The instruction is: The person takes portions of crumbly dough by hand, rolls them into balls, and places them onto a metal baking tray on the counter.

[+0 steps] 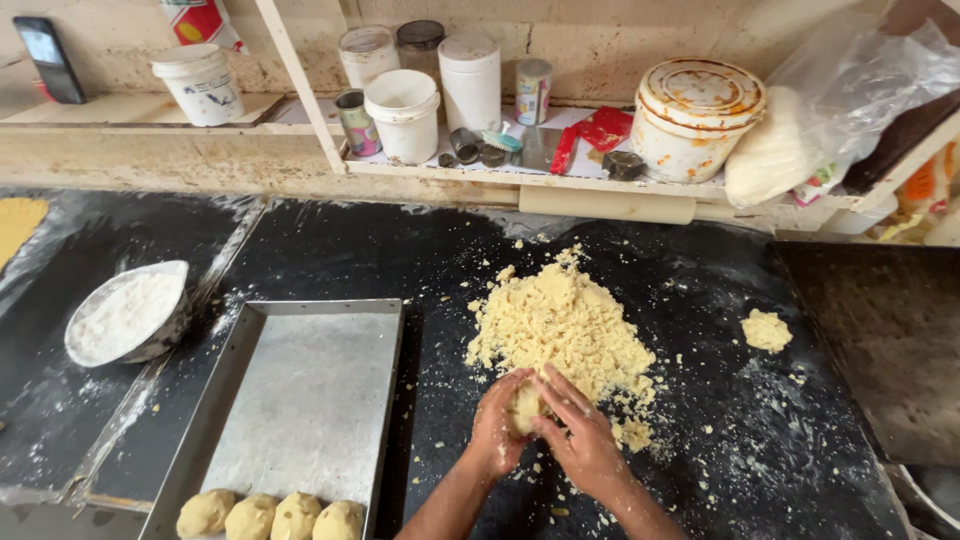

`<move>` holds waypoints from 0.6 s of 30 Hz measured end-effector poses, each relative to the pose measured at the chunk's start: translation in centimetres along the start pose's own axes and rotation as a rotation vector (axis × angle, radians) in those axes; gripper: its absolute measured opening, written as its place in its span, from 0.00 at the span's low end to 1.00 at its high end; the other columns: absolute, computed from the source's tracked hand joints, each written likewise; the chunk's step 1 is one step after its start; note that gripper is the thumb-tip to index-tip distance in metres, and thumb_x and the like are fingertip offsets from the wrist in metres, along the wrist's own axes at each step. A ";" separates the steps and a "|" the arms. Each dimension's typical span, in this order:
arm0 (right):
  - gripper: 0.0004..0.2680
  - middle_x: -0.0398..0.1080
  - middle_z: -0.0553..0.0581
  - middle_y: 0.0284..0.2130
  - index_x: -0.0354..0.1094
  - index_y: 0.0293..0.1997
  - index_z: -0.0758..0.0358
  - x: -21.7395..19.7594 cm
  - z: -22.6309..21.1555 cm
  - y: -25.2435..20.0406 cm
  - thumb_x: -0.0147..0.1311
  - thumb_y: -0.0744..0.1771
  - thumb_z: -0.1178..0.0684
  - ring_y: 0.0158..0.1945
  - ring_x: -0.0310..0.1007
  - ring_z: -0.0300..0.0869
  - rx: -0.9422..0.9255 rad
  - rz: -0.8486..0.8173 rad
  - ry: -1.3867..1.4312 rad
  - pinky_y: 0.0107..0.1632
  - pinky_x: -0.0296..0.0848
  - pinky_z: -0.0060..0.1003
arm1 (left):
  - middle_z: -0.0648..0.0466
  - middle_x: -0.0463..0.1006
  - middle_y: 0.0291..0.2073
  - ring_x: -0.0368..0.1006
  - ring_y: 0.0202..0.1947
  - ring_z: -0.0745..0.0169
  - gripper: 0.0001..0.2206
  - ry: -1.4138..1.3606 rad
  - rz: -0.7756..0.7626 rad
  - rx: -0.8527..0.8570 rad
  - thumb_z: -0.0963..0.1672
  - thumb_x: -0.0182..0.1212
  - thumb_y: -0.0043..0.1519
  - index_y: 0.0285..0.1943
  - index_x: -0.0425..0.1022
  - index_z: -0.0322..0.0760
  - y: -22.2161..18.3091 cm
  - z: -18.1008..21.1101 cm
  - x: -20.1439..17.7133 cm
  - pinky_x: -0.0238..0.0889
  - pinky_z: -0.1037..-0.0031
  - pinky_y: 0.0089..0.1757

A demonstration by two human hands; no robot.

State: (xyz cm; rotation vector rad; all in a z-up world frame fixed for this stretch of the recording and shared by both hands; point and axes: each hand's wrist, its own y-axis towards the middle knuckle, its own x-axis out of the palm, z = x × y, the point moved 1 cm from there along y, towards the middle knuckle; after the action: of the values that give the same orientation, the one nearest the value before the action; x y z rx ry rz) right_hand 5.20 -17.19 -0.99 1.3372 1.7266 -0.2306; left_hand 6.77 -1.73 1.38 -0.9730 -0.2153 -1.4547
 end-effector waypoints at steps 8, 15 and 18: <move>0.06 0.78 0.56 0.48 0.80 0.42 0.60 2.8 3.0 0.1 0.56 0.66 0.62 0.47 0.84 0.42 0.000 0.192 0.084 0.39 0.81 0.27 | 0.48 0.73 0.36 0.71 0.33 0.58 0.06 -0.063 0.066 0.019 0.42 0.56 0.63 0.47 0.70 0.36 4.6 -4.0 -3.3 0.71 0.66 0.36; 0.07 0.78 0.66 0.49 0.78 0.47 0.66 -1.4 4.5 2.9 0.56 0.67 0.57 0.53 0.77 0.51 0.115 0.076 0.314 0.51 0.76 0.42 | 0.48 0.76 0.39 0.75 0.38 0.57 0.12 -0.159 -0.002 -0.109 0.50 0.51 0.67 0.51 0.70 0.41 2.1 -1.8 -2.8 0.75 0.64 0.41; 0.10 0.76 0.65 0.48 0.75 0.49 0.66 -0.1 2.5 2.5 0.51 0.67 0.53 0.49 0.79 0.50 0.104 0.187 0.470 0.49 0.80 0.42 | 0.44 0.80 0.42 0.78 0.42 0.54 0.30 -0.211 -0.021 -0.201 0.60 0.40 0.64 0.54 0.73 0.35 0.1 -1.4 -1.4 0.77 0.62 0.44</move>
State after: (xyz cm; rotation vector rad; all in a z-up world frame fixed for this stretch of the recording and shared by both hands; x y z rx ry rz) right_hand 8.62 -17.79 -1.44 1.7190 1.9728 0.1137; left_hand 6.05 -1.65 -0.50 -1.2926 -0.2366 -1.4117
